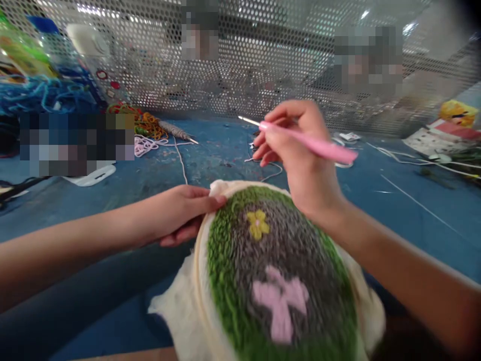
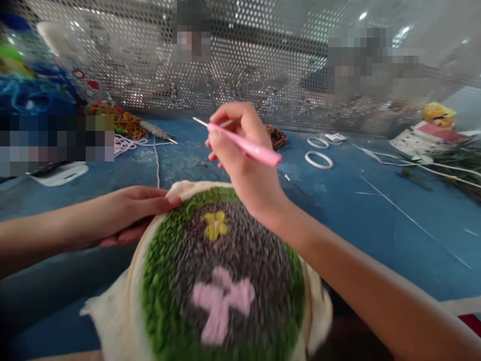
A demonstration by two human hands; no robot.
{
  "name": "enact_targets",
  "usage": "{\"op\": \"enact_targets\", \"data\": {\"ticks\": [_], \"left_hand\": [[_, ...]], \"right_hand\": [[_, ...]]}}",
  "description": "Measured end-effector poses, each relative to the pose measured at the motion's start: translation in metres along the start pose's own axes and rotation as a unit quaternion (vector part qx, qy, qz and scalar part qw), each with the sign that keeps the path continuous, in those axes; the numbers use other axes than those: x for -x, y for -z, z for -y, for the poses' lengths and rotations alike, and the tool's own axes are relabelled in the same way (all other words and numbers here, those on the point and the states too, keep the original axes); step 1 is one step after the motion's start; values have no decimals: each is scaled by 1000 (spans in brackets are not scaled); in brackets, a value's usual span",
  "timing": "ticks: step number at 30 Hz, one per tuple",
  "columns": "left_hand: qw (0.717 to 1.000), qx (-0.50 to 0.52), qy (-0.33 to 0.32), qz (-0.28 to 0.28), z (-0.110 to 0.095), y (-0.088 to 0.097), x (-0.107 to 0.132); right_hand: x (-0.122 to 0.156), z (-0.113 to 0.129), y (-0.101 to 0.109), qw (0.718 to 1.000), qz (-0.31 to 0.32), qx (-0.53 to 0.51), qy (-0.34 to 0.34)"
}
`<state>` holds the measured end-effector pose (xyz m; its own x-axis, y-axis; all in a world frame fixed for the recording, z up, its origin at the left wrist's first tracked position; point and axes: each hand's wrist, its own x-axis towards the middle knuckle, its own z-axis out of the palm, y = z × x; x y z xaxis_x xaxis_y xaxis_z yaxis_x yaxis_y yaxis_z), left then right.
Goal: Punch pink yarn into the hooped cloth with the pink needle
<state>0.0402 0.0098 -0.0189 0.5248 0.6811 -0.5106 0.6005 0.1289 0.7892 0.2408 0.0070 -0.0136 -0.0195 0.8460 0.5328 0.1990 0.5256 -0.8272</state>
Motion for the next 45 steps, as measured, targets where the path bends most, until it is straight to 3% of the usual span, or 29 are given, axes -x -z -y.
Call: {"op": "enact_targets", "data": {"ticks": [4,9,15,21,30,36,45], "left_hand": [[998,39,36,-46,13,10,-18],[997,73,19,-12,39,16,-30],[997,79,4,-13,43,17,-22],[994,107,-24,26,46,16,-21],[994,107,-22,22,46,18,-19],[995,97,-32,11,48,17,-19],[995,90,-41,1,50,16,-20]], "right_hand": [[-14,-11,-12,971,104,-144,-157],[4,-54,-19,953,61,-215,-203],[12,-51,-21,956,99,-193,-196],[15,-45,-20,959,126,-175,-181],[17,-42,-20,970,104,-122,-184],[17,-42,-20,967,74,-165,-177],[18,-40,-20,973,108,-121,-166]]}}
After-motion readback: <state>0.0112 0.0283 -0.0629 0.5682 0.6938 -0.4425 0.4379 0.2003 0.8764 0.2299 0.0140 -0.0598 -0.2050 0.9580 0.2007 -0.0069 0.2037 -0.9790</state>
